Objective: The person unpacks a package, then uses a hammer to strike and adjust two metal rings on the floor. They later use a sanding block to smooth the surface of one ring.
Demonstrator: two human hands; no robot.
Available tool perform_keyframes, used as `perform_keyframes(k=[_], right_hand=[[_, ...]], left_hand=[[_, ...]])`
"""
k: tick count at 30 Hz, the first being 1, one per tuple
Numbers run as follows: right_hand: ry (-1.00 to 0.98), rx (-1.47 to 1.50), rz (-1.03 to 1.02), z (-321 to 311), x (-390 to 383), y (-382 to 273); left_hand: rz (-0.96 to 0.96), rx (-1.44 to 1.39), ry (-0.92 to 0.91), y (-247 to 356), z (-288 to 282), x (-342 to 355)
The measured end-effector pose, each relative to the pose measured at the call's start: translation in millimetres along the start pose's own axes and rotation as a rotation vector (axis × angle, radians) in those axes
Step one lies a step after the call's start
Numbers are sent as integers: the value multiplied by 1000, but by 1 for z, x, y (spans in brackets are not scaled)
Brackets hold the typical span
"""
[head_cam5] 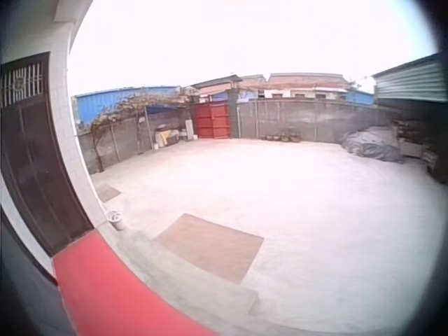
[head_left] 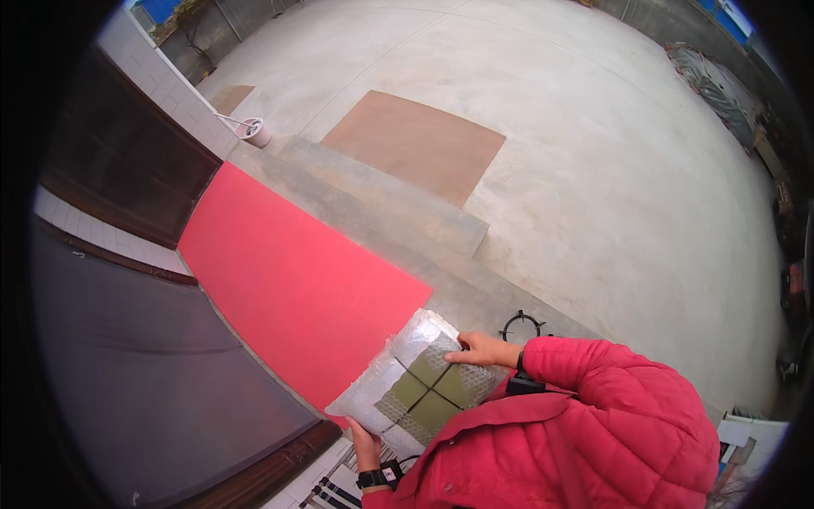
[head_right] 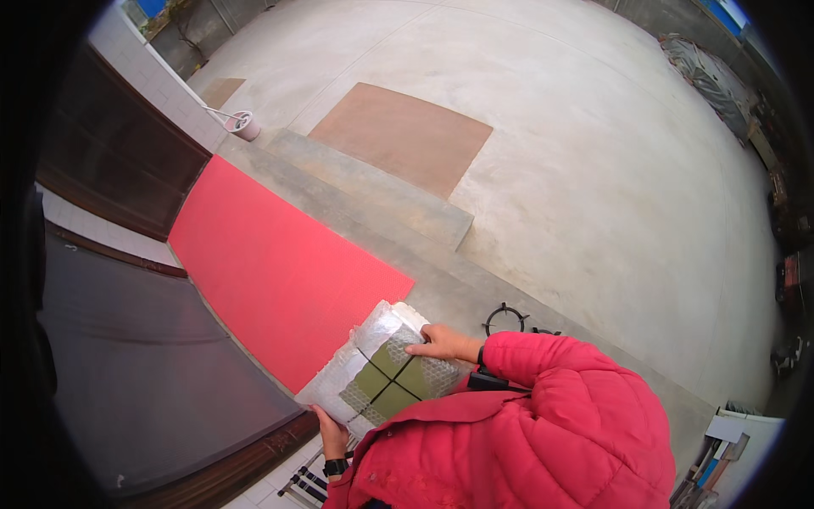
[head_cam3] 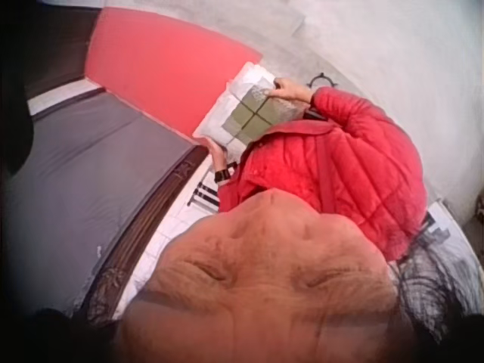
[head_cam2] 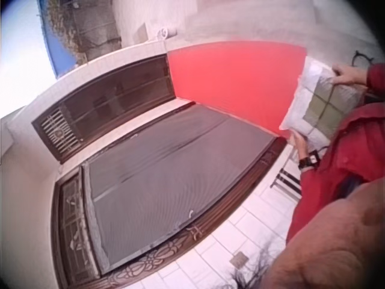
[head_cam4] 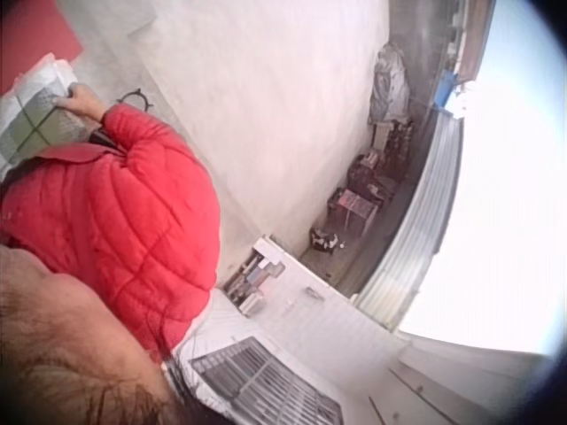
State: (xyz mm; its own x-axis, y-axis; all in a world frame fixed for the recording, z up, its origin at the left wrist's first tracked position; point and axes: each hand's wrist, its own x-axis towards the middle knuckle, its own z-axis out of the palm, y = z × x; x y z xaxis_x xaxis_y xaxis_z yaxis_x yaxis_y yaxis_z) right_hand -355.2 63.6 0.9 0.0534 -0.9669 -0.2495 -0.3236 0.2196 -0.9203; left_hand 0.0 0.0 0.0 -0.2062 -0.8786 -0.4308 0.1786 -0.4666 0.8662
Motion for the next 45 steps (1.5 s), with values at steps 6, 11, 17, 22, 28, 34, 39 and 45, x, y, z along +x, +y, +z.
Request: perform_keyframes(k=[6, 11, 17, 22, 28, 34, 39, 45], right_hand=[[367, 146, 47, -381, 26, 36], [425, 259, -54, -612, 20, 136], [775, 387, -234, -887, 21, 280], [713, 363, -166, -1023, 91, 297], [907, 400, 10, -1328, 321, 311], [1110, 560, 67, -1506, 334, 390], [1237, 651, 137, -1495, 279, 465], [1500, 801, -62, -1478, 171, 655]], left_hand=[[46, 249, -360, 104, 407, 187], [79, 420, -419, 95, 667, 252], [93, 519, -445, 32, 999, 368], [137, 575, -578, 58, 1124, 465], [-55, 623, -793, 123, 1421, 861], [-195, 941, -934, 110, 1721, 965], [-117, 1100, -1076, 0, 1785, 981], [-58, 1190, -1249, -175, 1893, 856]])
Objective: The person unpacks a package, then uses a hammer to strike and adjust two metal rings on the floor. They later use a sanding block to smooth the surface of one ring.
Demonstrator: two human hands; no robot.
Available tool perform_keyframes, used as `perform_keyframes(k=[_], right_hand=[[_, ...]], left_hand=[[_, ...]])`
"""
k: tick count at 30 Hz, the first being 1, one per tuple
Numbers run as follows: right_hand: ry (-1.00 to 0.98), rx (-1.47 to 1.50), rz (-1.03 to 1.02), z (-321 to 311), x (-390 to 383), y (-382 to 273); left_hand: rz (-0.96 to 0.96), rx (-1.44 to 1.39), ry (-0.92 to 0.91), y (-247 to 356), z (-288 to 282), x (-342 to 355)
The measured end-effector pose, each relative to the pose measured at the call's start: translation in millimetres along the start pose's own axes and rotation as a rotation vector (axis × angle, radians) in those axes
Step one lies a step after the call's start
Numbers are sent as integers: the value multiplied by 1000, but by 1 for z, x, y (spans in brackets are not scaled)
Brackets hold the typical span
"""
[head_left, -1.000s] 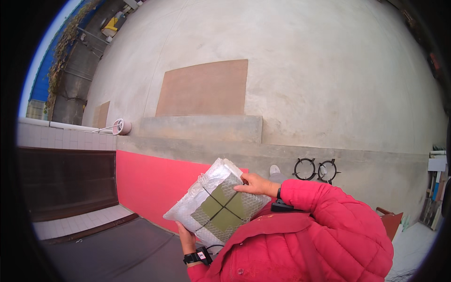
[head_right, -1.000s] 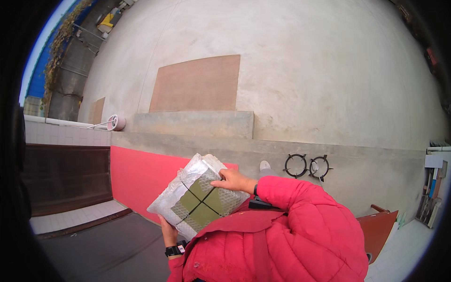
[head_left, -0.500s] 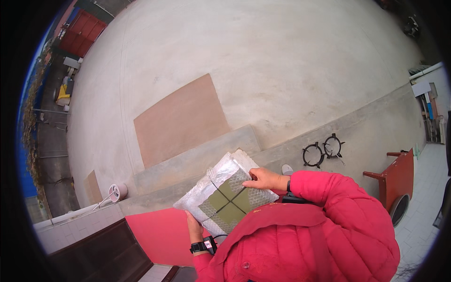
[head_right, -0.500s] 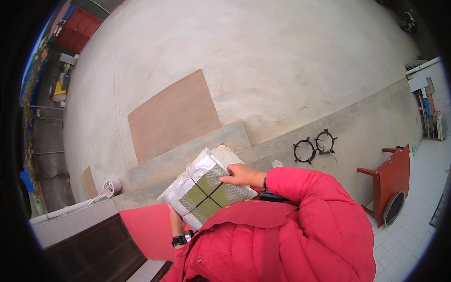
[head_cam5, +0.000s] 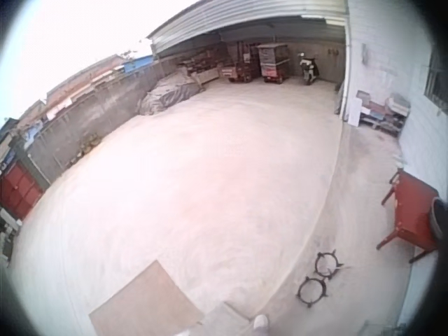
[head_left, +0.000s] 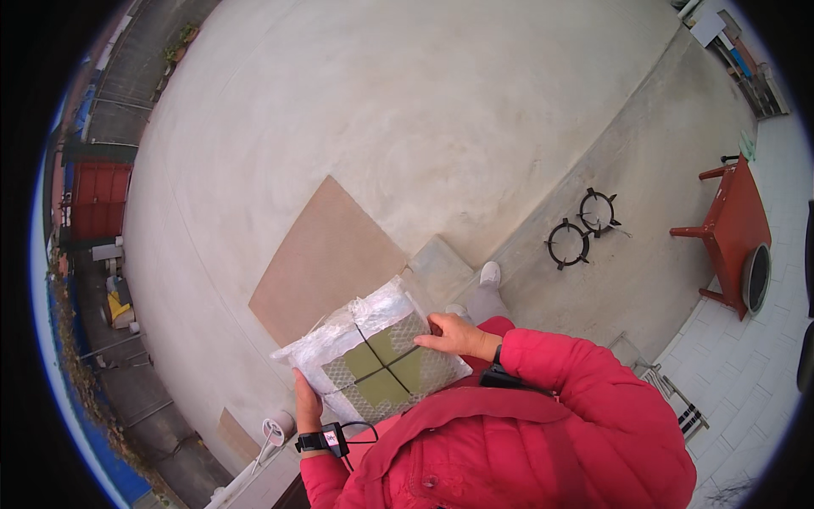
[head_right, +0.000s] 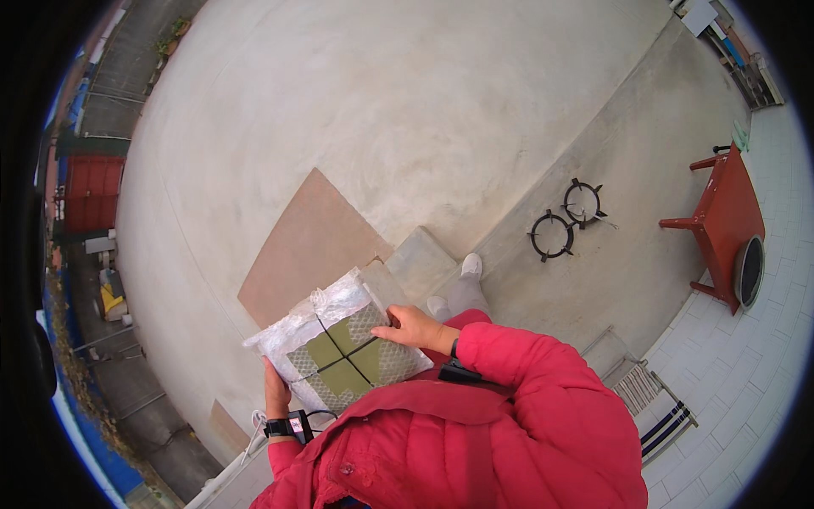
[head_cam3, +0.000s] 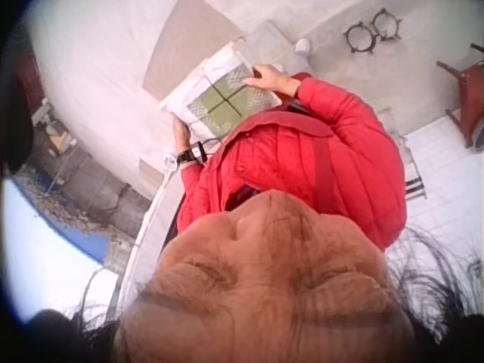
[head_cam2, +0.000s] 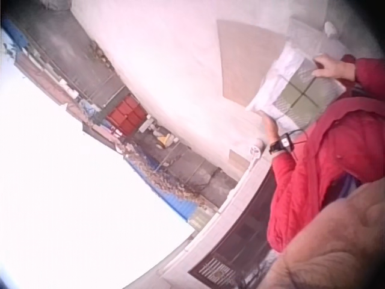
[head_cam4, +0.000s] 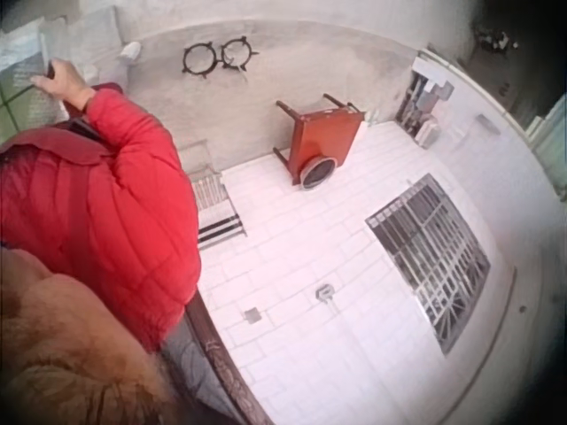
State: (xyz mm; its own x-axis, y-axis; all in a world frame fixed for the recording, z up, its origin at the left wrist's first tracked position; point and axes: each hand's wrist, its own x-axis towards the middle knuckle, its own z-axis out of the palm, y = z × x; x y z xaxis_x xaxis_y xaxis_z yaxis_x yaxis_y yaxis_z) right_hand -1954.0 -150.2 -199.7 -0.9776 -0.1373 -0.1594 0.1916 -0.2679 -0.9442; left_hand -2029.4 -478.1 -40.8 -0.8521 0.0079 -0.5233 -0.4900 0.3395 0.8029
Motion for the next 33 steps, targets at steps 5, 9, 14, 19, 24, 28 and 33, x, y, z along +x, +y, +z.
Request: perform_keyframes(k=[5, 9, 14, 19, 24, 28, 33], right_hand=[[92, 75, -84, -179, 108, 185], [209, 85, 11, -261, 173, 375], [504, 103, 33, -212, 261, 542], [672, -5, 31, 8, 424, 590], [742, 127, 16, 194, 600, 563], [559, 86, 121, 241, 648, 506], [612, 13, 54, 295, 642, 408]], left_hand=[[37, 139, -57, -64, 170, 213], [18, 298, -275, -216, 245, 413], [-23, 387, -645, -336, 213, 640], [157, 319, -626, -377, 11, 816], [242, 390, -739, -291, -205, 944], [340, 489, -619, -215, -256, 943], [512, 517, -717, -133, -322, 889]])
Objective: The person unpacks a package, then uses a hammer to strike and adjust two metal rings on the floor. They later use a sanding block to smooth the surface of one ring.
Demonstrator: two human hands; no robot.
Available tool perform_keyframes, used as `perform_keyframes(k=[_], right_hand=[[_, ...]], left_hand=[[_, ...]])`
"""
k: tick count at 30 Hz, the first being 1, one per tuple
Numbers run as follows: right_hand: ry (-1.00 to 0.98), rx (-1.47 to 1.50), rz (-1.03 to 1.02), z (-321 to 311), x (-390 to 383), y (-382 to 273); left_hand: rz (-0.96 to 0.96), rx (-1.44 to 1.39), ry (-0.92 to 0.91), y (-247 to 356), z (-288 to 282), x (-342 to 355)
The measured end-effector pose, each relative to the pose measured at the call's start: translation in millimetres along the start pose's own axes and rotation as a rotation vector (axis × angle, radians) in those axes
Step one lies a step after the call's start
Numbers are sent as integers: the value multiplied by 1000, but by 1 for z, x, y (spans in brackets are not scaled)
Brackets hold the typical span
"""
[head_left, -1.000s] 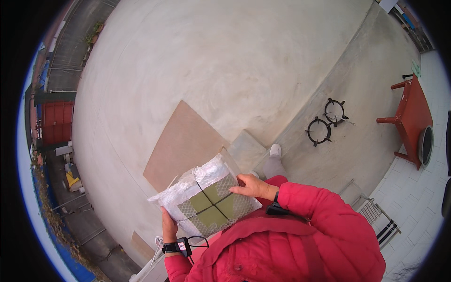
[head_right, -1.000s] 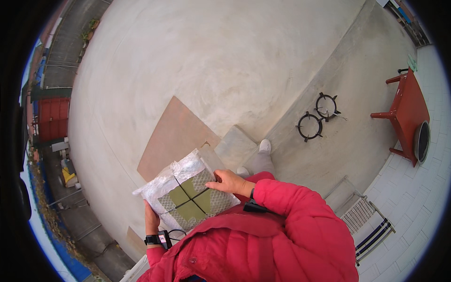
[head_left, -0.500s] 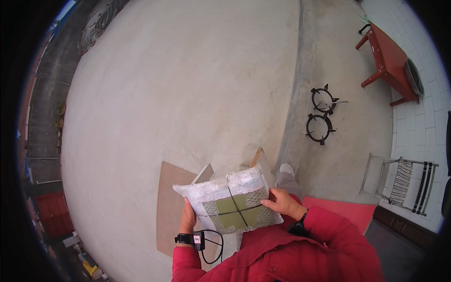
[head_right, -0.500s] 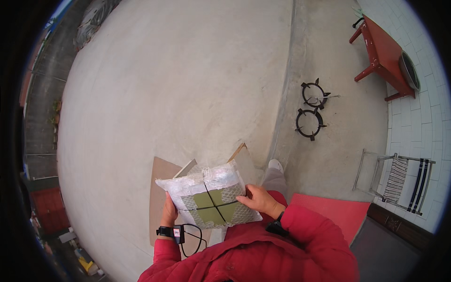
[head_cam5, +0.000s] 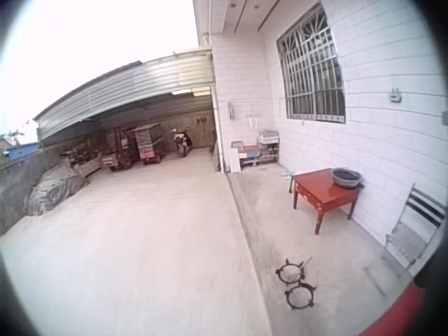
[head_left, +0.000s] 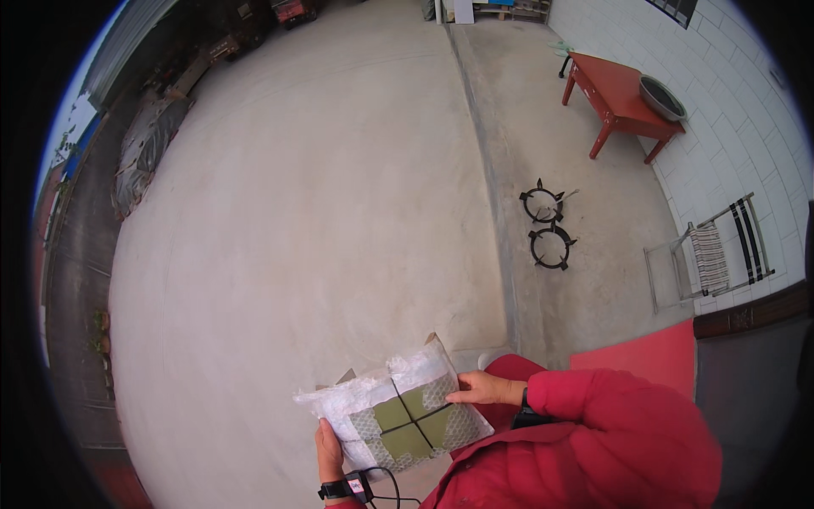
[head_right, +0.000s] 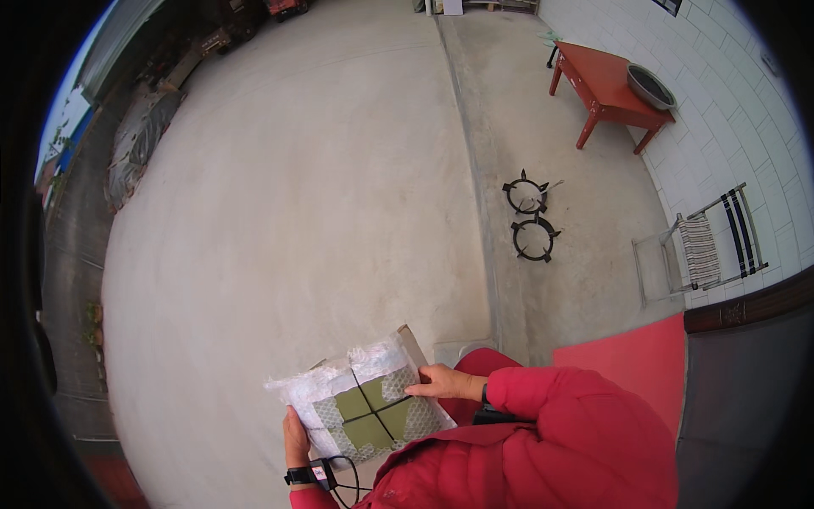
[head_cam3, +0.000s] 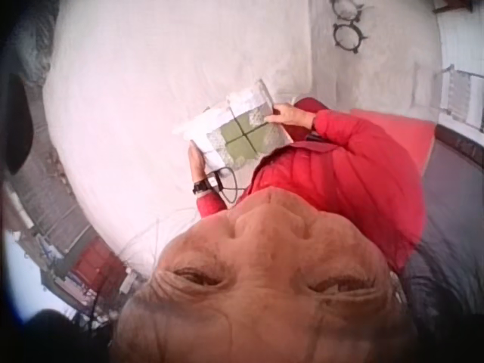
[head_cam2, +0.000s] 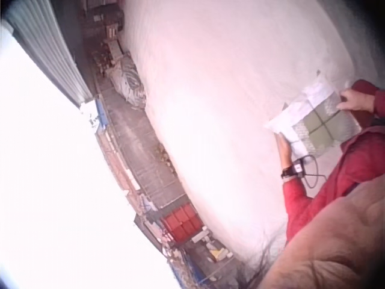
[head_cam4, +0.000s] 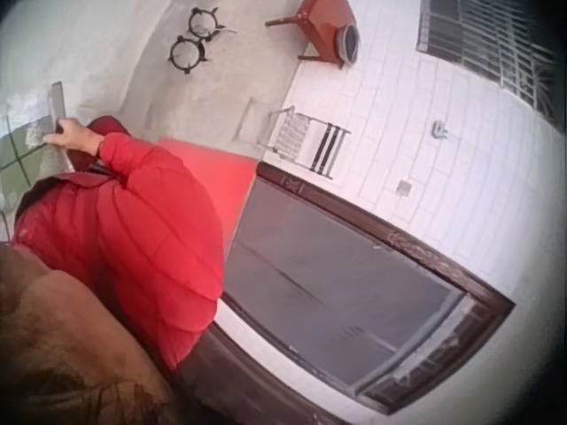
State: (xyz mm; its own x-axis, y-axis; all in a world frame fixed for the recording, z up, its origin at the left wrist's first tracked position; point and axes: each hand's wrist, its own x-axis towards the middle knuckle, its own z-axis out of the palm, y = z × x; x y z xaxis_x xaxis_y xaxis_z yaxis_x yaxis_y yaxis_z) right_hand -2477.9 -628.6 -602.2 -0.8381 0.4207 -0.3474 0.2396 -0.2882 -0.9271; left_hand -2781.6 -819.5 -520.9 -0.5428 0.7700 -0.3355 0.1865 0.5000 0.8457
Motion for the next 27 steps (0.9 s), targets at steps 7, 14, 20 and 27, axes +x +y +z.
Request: perform_keyframes(k=[7, 14, 20, 27], right_hand=[[-93, 79, -15, -183, 42, -46], [-20, 120, -118, -451, 145, 48], [98, 4, -55, -356, 306, 145], [503, -58, -7, -245, 557, 229]], left_hand=[[-70, -66, 102, 125, 101, 93], [-175, -127, 122, 147, 330, 259], [131, 596, -197, -23, 212, 393], [34, 127, -317, -206, 117, 713]])
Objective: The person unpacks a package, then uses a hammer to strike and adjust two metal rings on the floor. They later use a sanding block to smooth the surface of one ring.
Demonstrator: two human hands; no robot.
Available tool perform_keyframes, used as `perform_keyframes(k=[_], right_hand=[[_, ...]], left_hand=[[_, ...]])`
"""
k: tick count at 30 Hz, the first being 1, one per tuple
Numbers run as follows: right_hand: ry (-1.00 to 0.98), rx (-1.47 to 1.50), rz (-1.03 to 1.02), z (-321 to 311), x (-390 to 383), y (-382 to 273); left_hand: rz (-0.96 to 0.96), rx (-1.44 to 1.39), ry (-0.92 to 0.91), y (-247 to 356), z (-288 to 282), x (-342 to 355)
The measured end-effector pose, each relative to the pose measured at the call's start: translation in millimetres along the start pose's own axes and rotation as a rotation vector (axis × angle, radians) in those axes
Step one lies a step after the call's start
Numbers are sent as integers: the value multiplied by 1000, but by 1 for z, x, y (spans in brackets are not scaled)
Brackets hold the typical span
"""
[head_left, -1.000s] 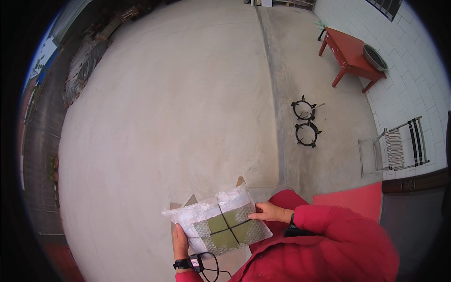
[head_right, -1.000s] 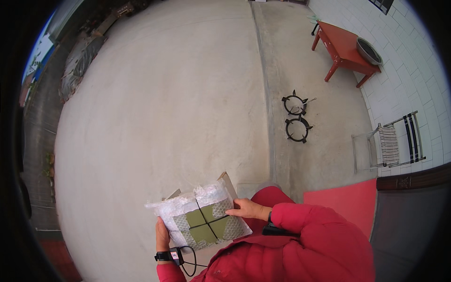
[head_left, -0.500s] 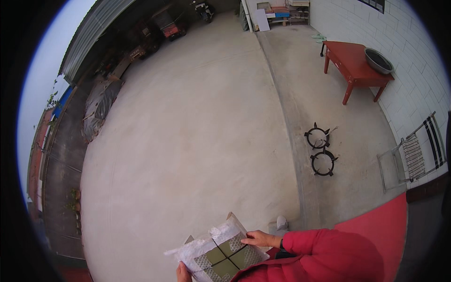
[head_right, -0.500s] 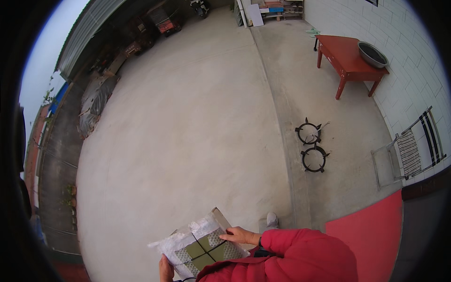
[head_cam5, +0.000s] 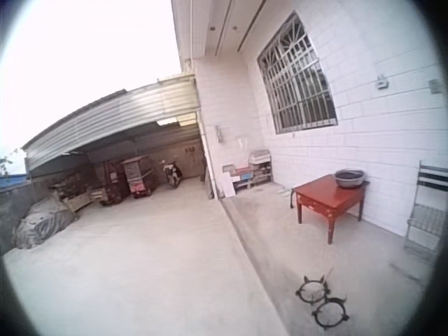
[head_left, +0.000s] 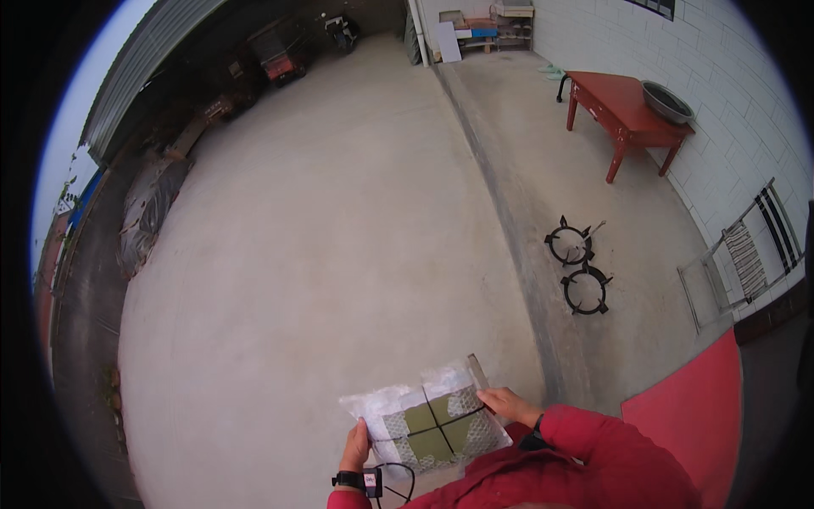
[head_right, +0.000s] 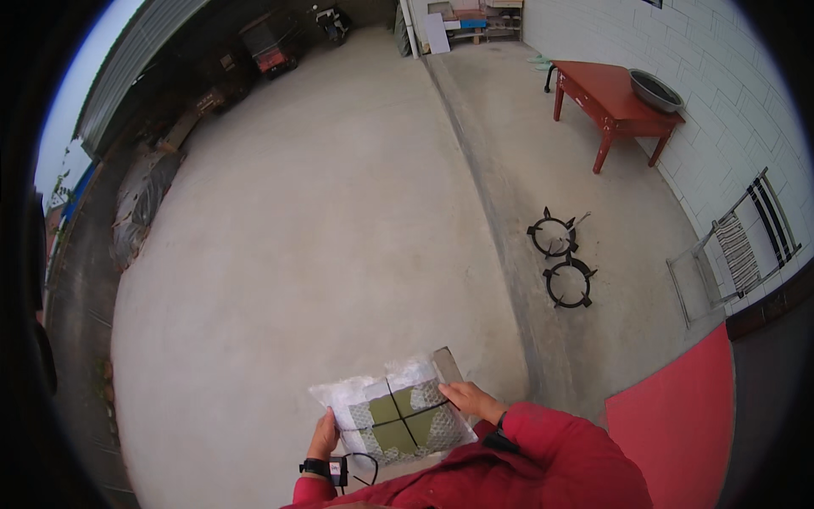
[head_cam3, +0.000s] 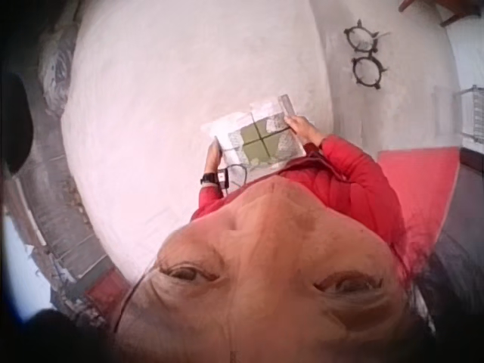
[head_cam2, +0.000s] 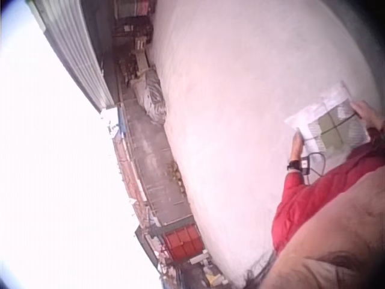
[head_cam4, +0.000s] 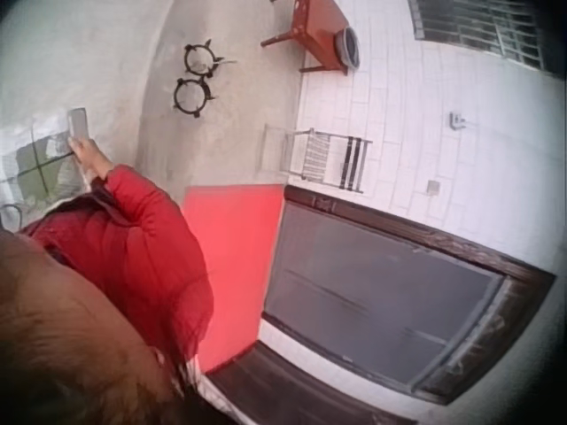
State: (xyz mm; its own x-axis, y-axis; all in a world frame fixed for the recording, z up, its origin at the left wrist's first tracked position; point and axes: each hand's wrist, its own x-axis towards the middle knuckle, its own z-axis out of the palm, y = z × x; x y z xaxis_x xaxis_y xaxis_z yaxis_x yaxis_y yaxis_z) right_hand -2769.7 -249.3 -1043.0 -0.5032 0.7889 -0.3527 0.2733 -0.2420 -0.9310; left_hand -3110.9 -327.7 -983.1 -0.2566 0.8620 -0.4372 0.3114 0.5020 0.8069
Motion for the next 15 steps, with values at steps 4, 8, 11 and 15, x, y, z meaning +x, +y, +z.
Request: perform_keyframes(k=[4, 8, 11, 15], right_hand=[[157, 26, -16, 72, 48, -21], [255, 136, -89, 148, 73, -96], [315, 168, -41, 196, 75, -162], [326, 236, 117, 155, 57, -229]], left_hand=[[7, -61, 6, -58, -71, 34], [87, -156, -74, -41, -187, 66], [26, -22, -129, -8, -267, 73], [173, 118, -136, 83, -276, 90]])
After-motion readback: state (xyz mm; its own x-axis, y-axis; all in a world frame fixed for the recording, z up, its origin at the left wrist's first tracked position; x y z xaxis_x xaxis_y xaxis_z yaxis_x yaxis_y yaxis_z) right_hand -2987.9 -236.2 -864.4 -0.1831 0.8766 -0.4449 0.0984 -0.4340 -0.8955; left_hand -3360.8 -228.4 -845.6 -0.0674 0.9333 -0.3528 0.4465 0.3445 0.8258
